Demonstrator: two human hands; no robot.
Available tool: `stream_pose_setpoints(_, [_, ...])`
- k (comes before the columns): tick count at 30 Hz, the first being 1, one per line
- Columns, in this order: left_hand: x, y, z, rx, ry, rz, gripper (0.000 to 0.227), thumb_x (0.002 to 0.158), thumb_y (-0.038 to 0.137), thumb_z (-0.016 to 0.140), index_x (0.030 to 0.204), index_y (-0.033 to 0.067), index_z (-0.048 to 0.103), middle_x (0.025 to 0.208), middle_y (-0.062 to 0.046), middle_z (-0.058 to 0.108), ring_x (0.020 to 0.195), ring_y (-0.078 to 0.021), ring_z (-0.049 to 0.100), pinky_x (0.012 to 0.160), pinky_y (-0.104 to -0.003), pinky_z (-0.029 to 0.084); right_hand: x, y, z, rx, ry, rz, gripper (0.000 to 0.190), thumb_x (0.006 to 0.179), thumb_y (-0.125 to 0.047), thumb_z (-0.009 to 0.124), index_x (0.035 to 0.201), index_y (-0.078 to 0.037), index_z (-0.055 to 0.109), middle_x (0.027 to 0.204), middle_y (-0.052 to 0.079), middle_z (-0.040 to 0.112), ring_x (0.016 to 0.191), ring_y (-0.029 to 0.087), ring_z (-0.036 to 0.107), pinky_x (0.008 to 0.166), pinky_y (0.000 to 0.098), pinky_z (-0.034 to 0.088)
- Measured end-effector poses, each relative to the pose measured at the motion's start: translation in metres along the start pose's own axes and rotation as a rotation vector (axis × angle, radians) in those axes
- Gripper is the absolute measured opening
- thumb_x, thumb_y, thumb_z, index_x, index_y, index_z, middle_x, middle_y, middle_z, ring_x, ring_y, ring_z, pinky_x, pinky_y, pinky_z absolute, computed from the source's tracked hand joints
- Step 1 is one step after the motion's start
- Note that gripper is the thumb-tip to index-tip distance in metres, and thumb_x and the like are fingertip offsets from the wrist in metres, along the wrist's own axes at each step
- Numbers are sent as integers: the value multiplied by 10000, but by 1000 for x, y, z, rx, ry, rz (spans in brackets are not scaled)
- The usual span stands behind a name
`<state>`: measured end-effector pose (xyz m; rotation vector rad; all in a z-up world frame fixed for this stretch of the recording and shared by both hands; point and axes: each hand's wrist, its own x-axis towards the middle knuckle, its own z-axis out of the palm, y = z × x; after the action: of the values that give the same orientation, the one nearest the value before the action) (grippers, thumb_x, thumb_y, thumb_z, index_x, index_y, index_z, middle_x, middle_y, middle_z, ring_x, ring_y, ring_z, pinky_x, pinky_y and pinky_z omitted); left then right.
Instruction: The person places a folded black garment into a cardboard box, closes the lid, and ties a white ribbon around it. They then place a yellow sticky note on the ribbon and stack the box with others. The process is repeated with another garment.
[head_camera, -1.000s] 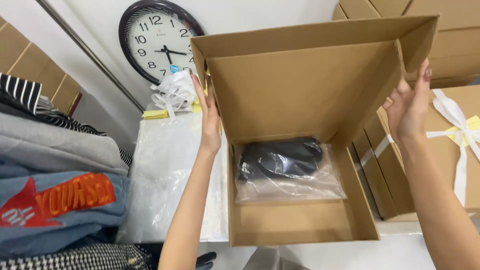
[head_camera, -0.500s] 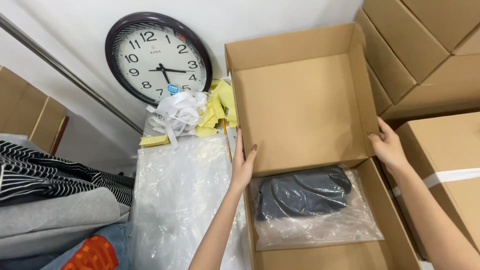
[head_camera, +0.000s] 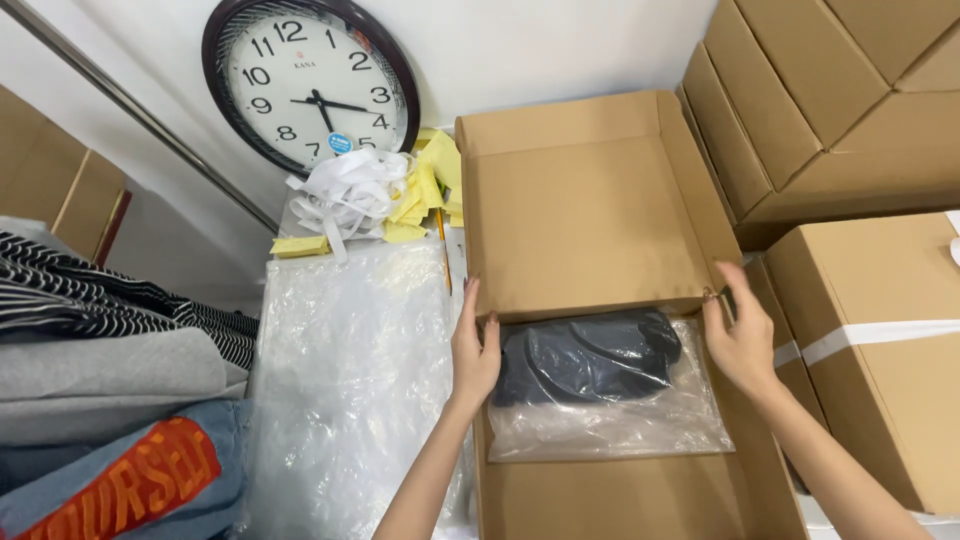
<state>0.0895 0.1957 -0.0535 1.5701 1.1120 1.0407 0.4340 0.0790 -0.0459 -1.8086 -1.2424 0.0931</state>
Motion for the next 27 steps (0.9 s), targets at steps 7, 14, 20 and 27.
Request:
stream_pose_setpoints(7, [-79,-73,29,13,95,-244,648,1078,61,539,1688,60,323,1715,-281,356,1600,-449,297,1302,-563,310,-52,92,13,-12,-412,542,680,967,-277,722,1615,-138,570,1528,244,634,1359,399,629,1131,542,513])
stream_pose_setpoints(14, [-81,-126,56,62,216,-656,693,1082,355,550,1656,14,362,1654,-302,448,1571,-441,387,1286,-549,349,-57,73,18,30,-502,728,916,921,-449,761,1656,-1,450,1513,330,598,1449,429,536,1191,565,433])
stream_pose_setpoints(20, [-56,-128,64,177,187,-769,767,1088,642,425,1528,26,551,1513,-270,614,1471,-451,527,1172,-570,456,-50,148,59,74,-500,649,632,995,-547,730,1446,-104,725,1417,188,727,1400,350,609,1123,487,508])
stream_pose_setpoints(27, [-42,-105,46,171,34,-853,997,1060,764,308,1556,-69,542,1616,-309,518,1545,-437,445,1247,-542,402,-60,177,83,221,-382,581,385,975,-426,840,1177,-99,840,1010,137,811,963,232,729,822,405,575])
